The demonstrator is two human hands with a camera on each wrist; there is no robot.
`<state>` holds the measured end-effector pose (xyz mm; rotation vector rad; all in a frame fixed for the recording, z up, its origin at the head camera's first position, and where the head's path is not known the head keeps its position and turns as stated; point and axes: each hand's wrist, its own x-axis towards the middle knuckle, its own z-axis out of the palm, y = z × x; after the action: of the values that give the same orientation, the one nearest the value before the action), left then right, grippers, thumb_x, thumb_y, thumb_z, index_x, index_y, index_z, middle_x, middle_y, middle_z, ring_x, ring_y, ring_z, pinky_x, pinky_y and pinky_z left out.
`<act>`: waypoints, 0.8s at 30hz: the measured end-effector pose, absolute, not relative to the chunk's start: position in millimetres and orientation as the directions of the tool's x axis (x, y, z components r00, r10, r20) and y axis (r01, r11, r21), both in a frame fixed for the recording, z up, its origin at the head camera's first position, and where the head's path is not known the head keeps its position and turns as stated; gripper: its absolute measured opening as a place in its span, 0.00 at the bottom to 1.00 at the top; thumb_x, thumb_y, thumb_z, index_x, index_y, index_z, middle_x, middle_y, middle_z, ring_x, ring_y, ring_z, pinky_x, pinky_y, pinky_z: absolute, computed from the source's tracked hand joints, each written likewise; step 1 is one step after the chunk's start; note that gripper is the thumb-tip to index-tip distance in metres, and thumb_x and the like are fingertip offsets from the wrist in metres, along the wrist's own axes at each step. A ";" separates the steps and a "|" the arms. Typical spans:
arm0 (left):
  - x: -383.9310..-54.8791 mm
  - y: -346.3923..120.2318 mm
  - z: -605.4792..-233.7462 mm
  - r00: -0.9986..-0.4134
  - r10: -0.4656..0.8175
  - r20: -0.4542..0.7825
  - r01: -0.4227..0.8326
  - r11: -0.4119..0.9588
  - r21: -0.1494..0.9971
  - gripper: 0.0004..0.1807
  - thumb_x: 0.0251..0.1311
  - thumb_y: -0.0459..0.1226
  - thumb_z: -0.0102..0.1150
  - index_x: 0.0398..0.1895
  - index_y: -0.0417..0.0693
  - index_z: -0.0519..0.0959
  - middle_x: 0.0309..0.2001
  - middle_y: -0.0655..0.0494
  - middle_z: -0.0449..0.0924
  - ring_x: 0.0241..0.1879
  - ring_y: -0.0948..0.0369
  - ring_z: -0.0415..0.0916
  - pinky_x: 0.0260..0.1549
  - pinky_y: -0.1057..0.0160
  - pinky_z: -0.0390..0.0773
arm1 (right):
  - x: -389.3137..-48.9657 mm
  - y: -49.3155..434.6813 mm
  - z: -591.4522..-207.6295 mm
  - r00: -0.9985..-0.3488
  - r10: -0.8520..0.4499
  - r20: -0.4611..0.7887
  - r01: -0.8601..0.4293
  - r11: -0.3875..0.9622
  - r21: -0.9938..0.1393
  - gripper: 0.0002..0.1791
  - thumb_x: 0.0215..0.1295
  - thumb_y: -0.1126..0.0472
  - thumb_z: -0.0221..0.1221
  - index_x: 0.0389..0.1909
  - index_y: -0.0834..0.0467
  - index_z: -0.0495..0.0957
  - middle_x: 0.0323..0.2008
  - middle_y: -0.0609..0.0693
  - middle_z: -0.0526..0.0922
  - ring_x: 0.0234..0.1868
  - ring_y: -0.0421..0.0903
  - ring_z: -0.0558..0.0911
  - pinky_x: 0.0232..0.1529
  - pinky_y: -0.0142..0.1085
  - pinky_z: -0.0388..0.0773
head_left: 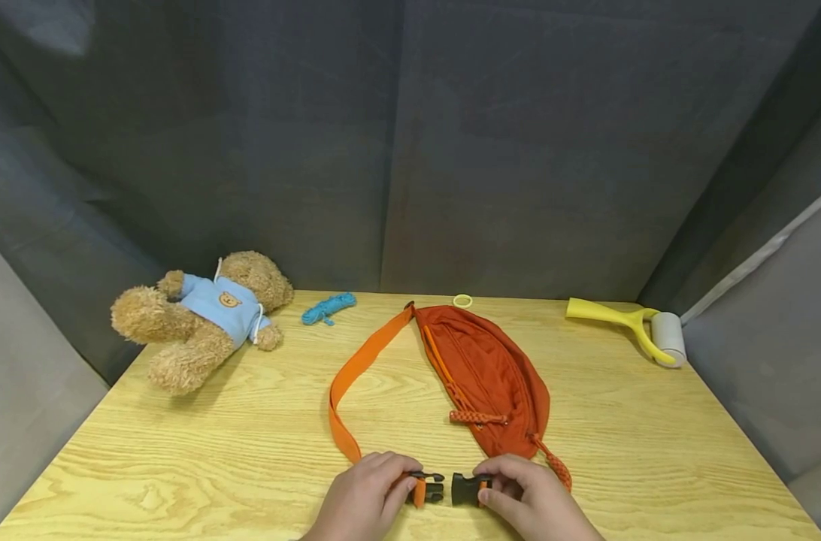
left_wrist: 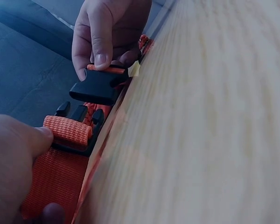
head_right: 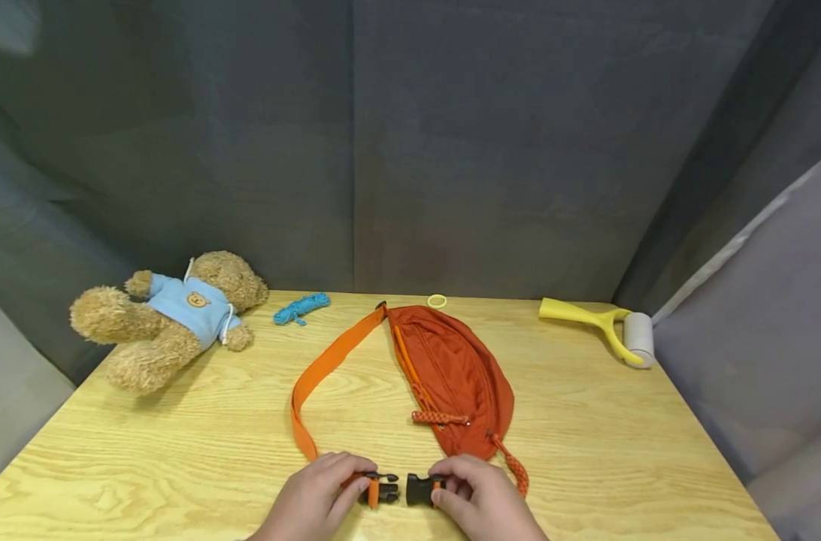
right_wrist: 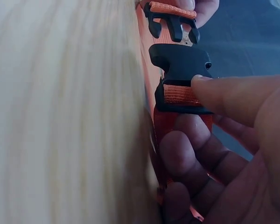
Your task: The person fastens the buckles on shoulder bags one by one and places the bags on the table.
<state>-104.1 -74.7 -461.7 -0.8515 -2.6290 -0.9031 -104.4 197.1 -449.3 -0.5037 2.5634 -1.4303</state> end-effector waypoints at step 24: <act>-102.0 -70.9 -462.0 -0.809 0.429 0.401 0.586 0.638 0.500 0.06 0.72 0.42 0.59 0.46 0.58 0.83 0.43 0.68 0.84 0.42 0.66 0.81 0.37 0.64 0.81 | -104.6 182.2 -450.5 -0.924 -0.381 0.022 -0.205 0.446 -0.871 0.13 0.65 0.54 0.68 0.47 0.54 0.83 0.32 0.45 0.78 0.31 0.36 0.75 0.29 0.32 0.74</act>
<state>-102.0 -70.9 -462.0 -0.8254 -2.6147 -0.9270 -104.6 182.2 -450.5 -0.5157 2.5165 -1.4781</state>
